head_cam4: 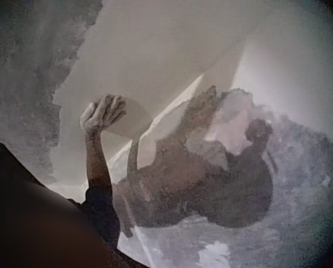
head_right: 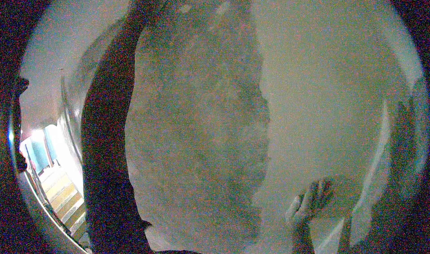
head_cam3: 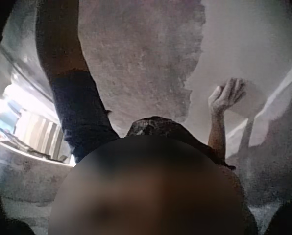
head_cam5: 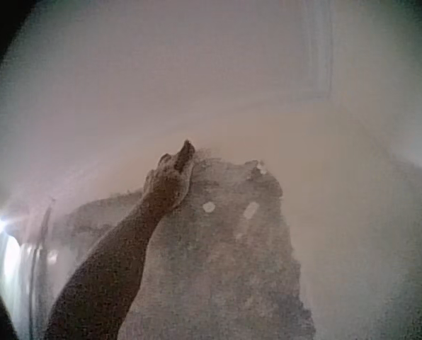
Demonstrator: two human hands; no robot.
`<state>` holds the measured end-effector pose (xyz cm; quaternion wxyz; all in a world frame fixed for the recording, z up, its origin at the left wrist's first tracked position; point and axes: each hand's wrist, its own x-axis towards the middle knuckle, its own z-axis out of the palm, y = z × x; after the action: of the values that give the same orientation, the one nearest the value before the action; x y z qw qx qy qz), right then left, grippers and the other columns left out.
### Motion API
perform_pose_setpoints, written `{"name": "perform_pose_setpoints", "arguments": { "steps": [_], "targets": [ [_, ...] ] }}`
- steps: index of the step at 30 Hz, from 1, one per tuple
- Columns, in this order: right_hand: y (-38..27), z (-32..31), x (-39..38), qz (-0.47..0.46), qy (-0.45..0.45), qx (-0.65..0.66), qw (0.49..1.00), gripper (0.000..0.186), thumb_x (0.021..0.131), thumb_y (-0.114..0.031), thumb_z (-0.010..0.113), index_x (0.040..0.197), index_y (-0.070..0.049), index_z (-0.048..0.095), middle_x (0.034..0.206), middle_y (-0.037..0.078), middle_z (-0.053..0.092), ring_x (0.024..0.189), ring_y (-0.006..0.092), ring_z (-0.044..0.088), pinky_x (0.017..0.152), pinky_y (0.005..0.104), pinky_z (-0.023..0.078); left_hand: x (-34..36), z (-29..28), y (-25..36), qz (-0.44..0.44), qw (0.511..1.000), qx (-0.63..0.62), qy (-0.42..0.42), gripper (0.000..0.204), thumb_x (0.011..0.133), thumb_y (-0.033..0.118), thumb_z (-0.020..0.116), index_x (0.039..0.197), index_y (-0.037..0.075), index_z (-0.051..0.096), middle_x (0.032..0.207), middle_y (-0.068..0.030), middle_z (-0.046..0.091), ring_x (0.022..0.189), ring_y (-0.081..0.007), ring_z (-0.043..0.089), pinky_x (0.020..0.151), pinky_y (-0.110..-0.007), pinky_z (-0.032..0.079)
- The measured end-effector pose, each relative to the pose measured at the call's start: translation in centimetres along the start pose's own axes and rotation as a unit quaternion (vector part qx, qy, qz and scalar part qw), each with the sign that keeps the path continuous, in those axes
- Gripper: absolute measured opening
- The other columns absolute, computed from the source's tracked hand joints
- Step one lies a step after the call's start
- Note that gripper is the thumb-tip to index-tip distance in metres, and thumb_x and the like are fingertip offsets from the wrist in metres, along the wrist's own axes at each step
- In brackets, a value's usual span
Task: The person smooths a wall surface using a handheld sanding block, moving it in repeated strokes across the wall. The person works on different sections of the wall, applying consistent pressure to even out the surface.
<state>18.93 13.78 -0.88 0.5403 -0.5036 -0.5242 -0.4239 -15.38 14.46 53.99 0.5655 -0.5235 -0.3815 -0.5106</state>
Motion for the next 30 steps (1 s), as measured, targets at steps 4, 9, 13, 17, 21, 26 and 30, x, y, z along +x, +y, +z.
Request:
{"name": "perform_pose_setpoints", "arguments": {
  "steps": [4, 9, 13, 17, 21, 26, 30],
  "targets": [
    [0.0, 0.2, -0.5, -0.002, -0.001, -0.001, 1.000, 0.054, 0.109, -0.031, 0.036, 0.149, 0.005, 0.044, 0.158, 0.029, 0.038, 0.150, 0.0513, 0.028, 0.121, 0.0683, 0.013, 0.0, 0.7, 0.0, 0.024, 1.000, 0.007, 0.007, 0.062, 0.109, 0.046, 0.034, 0.164, 0.021, 0.023, 0.157, -0.0133, 0.046, 0.148, -0.0387, 0.037, 0.118, -0.055, 0.034],
    [0.0, 0.2, -0.8, 0.008, 0.008, 0.001, 1.000, 0.054, 0.109, -0.031, 0.036, 0.149, 0.006, 0.045, 0.158, 0.029, 0.039, 0.149, 0.0512, 0.029, 0.121, 0.0678, 0.013, -4.4, -0.1, -0.8, 0.095, 0.995, 0.009, 0.004, 0.062, 0.109, 0.045, 0.035, 0.164, 0.021, 0.022, 0.157, -0.0143, 0.046, 0.148, -0.0387, 0.037, 0.118, -0.055, 0.035],
    [0.0, 0.6, -0.6, 0.010, -0.003, 0.002, 1.000, 0.054, 0.109, -0.031, 0.036, 0.147, 0.006, 0.046, 0.157, 0.029, 0.039, 0.149, 0.0511, 0.029, 0.121, 0.0680, 0.014, -1.8, 0.1, 0.3, 0.033, 0.999, 0.038, -0.022, 0.062, 0.109, 0.045, 0.035, 0.165, 0.021, 0.021, 0.156, -0.0151, 0.046, 0.147, -0.0388, 0.038, 0.118, -0.054, 0.036],
    [-0.2, 1.2, -0.1, 0.005, 0.004, -0.013, 1.000, 0.054, 0.109, -0.031, 0.036, 0.146, 0.007, 0.047, 0.156, 0.030, 0.040, 0.149, 0.0511, 0.030, 0.120, 0.0691, 0.015, 0.0, 1.7, 1.1, 0.056, 0.998, 0.026, -0.022, 0.063, 0.108, 0.044, 0.040, 0.164, 0.020, 0.023, 0.157, -0.0156, 0.045, 0.147, -0.0372, 0.038, 0.118, -0.053, 0.035],
    [-0.4, 1.2, 0.0, -0.011, 0.008, 0.004, 1.000, 0.054, 0.109, -0.031, 0.037, 0.145, 0.008, 0.048, 0.155, 0.030, 0.041, 0.148, 0.0515, 0.031, 0.120, 0.0698, 0.015, -1.5, 1.8, -1.1, 0.109, 0.993, 0.010, 0.040, 0.059, 0.107, 0.042, 0.042, 0.160, 0.019, 0.029, 0.153, -0.0148, 0.048, 0.142, -0.0372, 0.042, 0.116, -0.054, 0.037],
    [-0.5, 1.0, 0.2, -0.009, 0.019, -0.005, 1.000, 0.054, 0.109, -0.031, 0.037, 0.145, 0.008, 0.048, 0.155, 0.030, 0.041, 0.148, 0.0516, 0.031, 0.120, 0.0695, 0.016, -1.4, 2.2, -4.2, 0.086, 0.995, 0.029, 0.046, 0.055, 0.106, 0.041, 0.045, 0.155, 0.018, 0.036, 0.149, -0.0138, 0.053, 0.135, -0.0373, 0.048, 0.113, -0.055, 0.040],
    [-0.7, 1.2, 0.3, -0.006, 0.006, -0.001, 1.000, 0.052, 0.108, -0.029, 0.038, 0.144, 0.008, 0.049, 0.155, 0.031, 0.042, 0.148, 0.0515, 0.032, 0.120, 0.0697, 0.016, -0.5, 2.8, -4.1, 0.134, 0.988, 0.023, 0.078, 0.052, 0.105, 0.039, 0.047, 0.151, 0.016, 0.042, 0.145, -0.0130, 0.056, 0.130, -0.0373, 0.052, 0.110, -0.055, 0.042]
  ]
}}
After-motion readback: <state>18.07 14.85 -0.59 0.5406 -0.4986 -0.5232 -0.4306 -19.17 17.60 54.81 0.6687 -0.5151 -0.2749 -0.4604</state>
